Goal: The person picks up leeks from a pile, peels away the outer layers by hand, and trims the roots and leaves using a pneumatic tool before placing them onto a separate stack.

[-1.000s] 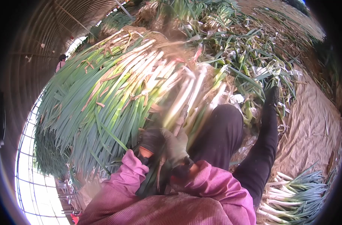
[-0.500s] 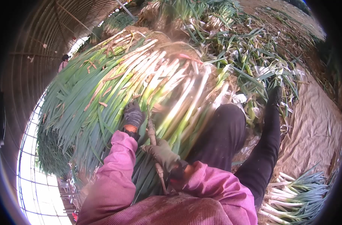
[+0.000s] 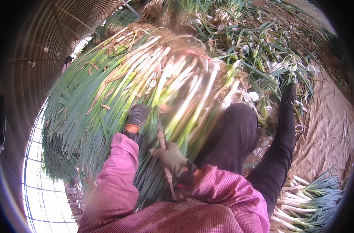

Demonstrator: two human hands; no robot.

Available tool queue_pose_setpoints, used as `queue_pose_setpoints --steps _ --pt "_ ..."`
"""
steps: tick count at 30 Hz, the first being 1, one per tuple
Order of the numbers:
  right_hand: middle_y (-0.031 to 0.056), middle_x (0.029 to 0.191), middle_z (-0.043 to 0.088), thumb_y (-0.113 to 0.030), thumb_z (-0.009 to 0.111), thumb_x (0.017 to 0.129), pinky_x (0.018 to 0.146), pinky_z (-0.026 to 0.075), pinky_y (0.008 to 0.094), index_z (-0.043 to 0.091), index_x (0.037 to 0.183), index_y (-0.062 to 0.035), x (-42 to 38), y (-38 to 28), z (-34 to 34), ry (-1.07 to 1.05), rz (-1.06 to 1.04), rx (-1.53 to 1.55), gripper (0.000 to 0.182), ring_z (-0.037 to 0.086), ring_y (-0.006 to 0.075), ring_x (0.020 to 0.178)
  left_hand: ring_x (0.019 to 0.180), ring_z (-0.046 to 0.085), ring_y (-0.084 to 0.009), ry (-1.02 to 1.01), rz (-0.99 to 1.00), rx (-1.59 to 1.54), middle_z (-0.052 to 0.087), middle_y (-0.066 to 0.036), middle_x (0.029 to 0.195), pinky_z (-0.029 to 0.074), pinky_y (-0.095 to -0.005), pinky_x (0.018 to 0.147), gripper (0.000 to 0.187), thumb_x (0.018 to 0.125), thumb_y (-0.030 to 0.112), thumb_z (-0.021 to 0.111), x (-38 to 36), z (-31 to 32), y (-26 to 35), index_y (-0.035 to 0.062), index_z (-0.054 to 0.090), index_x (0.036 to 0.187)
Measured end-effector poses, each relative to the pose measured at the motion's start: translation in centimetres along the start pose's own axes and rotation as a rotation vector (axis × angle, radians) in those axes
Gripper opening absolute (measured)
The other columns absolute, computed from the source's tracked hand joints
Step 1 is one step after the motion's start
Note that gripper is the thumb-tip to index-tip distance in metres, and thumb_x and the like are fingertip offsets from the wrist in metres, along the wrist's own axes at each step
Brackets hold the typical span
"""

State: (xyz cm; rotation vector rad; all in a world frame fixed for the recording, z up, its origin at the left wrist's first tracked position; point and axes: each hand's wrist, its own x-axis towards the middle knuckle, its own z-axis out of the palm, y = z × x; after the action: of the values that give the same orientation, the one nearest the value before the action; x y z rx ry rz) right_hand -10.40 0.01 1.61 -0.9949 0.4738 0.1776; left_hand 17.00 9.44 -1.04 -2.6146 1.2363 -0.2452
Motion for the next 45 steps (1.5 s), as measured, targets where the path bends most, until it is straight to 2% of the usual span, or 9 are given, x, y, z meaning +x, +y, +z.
queue_pose_setpoints --steps 3,5,7,12,14,16,26,41,45 --pt "0.0064 0.073 0.058 -0.022 0.073 0.08 0.054 0.045 0.0313 0.061 0.098 0.0043 -0.1 -0.1 -0.2 -0.002 0.018 0.0 0.034 0.055 0.016 0.058 0.075 0.064 -0.0331 -0.161 0.227 0.18 0.066 -0.017 0.086 0.049 -0.0421 0.065 0.024 0.085 0.03 0.058 3.5 -1.7 -2.0 0.0085 0.069 0.088" --pt "0.0059 0.072 0.058 -0.021 0.073 0.081 0.052 0.044 0.0305 0.061 0.098 0.0041 0.2 0.1 -0.4 -0.009 -0.035 -0.024 0.033 0.054 0.0155 0.056 0.069 0.063 -0.0267 -0.599 -0.017 0.018 0.066 -0.013 0.079 0.05 -0.0407 0.064 0.022 0.089 0.027 0.055 6.8 -9.8 0.9 0.0109 0.07 0.084" --pt "0.0058 0.072 0.057 -0.02 0.073 0.08 0.052 0.044 0.0299 0.06 0.097 0.0037 -0.1 -0.7 -0.6 -0.07 0.026 -0.016 0.031 0.053 0.0151 0.056 0.071 0.062 -0.0215 -0.191 -0.565 -1.201 0.066 -0.012 0.085 0.052 -0.0358 0.064 0.028 0.094 0.031 0.051 5.5 -14.5 1.0 0.0087 0.068 0.094" --pt "0.004 0.07 0.055 -0.018 0.073 0.079 0.048 0.041 0.0278 0.06 0.094 0.0029 0.7 0.0 -0.5 -0.106 0.027 0.032 0.029 0.051 0.0131 0.052 0.085 0.059 -0.0158 0.231 -0.264 -2.194 0.062 -0.012 0.099 0.052 -0.0305 0.066 0.045 0.097 0.045 0.046 4.0 -18.2 4.0 0.0055 0.056 0.116" --pt "0.0029 0.069 0.053 -0.017 0.073 0.079 0.049 0.041 0.0278 0.059 0.094 0.003 0.8 0.1 -0.5 -0.08 0.044 0.075 0.029 0.051 0.0125 0.053 0.091 0.06 -0.02 -0.089 -0.358 -1.398 0.063 -0.008 0.098 0.052 -0.0359 0.072 0.042 0.097 0.042 0.046 4.1 -11.4 0.7 0.0068 0.057 0.116" --pt "0.0022 0.068 0.052 -0.018 0.073 0.08 0.048 0.041 0.0279 0.059 0.094 0.0025 0.6 -0.1 -0.7 -0.121 0.035 0.097 0.028 0.051 0.0119 0.052 0.093 0.061 -0.0318 -0.26 -0.047 -0.431 0.064 -0.018 0.099 0.049 -0.039 0.078 0.031 0.089 0.027 0.054 2.7 -7.7 -0.6 0.0035 0.06 0.107" --pt "0.0052 0.077 0.061 -0.019 0.073 0.08 0.061 0.047 0.0286 0.06 0.098 0.0021 -0.4 0.1 0.6 0.079 0.036 0.101 0.03 0.057 0.0145 0.066 0.092 0.062 -0.0409 -0.138 -0.32 -0.341 0.064 -0.026 0.099 0.049 -0.0446 0.082 0.05 0.074 0.041 0.07 -1.7 -6.9 4.4 -0.0004 0.063 0.101" --pt "0.0056 0.08 0.06 -0.021 0.074 0.081 0.071 0.045 0.0302 0.06 0.098 0.0029 -2.0 0.3 2.4 0.096 -0.009 0.191 0.033 0.053 0.0139 0.074 0.093 0.061 -0.0414 -0.146 -0.267 -0.414 0.064 -0.025 0.098 0.049 -0.0464 0.083 0.043 0.073 0.035 0.07 -0.8 -6.2 6.4 0.0016 0.064 0.1" --pt "0.0057 0.071 0.057 -0.022 0.073 0.082 0.042 0.043 0.0287 0.058 0.096 0.0025 0.8 -2.2 1.1 0.042 0.034 0.214 0.032 0.051 0.0136 0.047 0.086 0.064 -0.0411 -0.339 -0.251 -0.26 0.066 -0.025 0.093 0.052 -0.0459 0.077 0.044 0.08 0.038 0.064 1.5 -6.7 6.3 0.0012 0.065 0.104"
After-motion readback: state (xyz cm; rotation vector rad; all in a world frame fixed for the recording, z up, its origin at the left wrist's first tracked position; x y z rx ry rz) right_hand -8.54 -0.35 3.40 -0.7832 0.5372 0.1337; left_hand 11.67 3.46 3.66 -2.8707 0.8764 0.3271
